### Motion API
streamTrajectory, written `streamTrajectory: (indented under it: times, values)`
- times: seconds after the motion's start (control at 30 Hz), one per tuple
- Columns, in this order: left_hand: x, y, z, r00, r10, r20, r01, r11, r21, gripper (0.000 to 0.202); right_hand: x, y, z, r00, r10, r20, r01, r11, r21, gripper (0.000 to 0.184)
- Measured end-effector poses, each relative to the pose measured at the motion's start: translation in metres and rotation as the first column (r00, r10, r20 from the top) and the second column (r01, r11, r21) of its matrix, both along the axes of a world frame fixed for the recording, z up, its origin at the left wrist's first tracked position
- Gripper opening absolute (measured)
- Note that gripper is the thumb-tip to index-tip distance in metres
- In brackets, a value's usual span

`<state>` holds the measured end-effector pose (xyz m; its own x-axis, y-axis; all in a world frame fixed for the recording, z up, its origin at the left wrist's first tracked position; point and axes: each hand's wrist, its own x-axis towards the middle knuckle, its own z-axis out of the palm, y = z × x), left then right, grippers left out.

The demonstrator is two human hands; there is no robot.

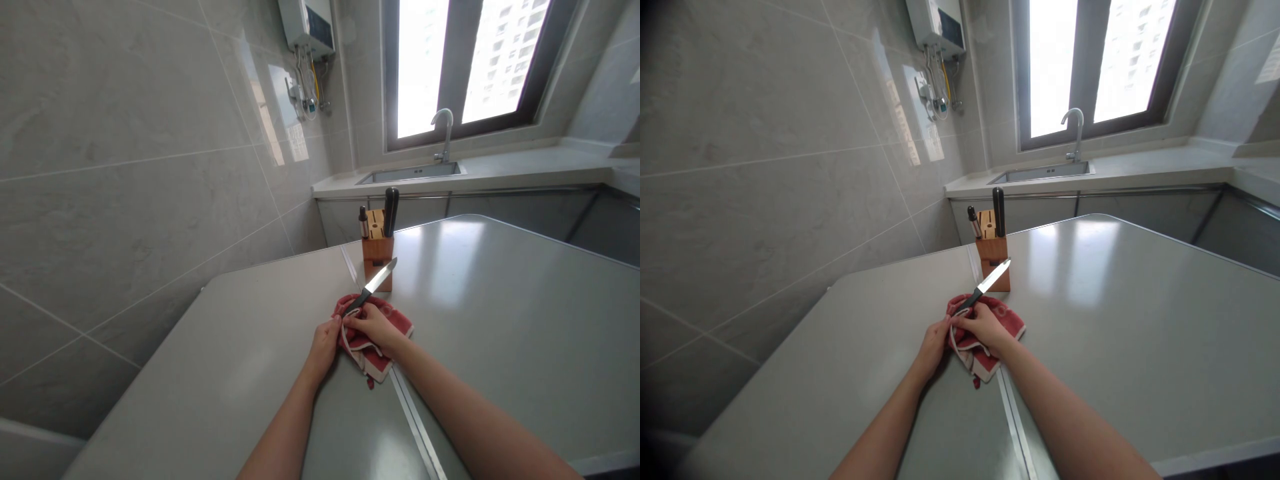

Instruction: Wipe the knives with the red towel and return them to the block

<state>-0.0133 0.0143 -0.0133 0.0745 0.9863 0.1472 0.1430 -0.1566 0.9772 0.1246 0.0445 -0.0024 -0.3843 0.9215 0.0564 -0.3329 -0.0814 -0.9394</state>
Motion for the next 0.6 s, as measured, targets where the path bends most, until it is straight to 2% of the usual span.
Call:
streamTrajectory:
  times: [0.33, 0.6]
  values:
    - [0.000, 0.000, -0.001, 0.998, 0.010, -0.059, -0.010, 1.000, 0.004, 0.051, 0.002, 0.009, -0.004, 0.982, -0.134, -0.133, 0.124, 0.989, -0.082, 0.031]
    - [0.001, 0.000, -0.001, 0.995, -0.021, -0.102, 0.024, 0.999, 0.027, 0.050, 0.004, 0.009, 0.000, 0.952, -0.159, -0.260, 0.118, 0.979, -0.164, 0.032]
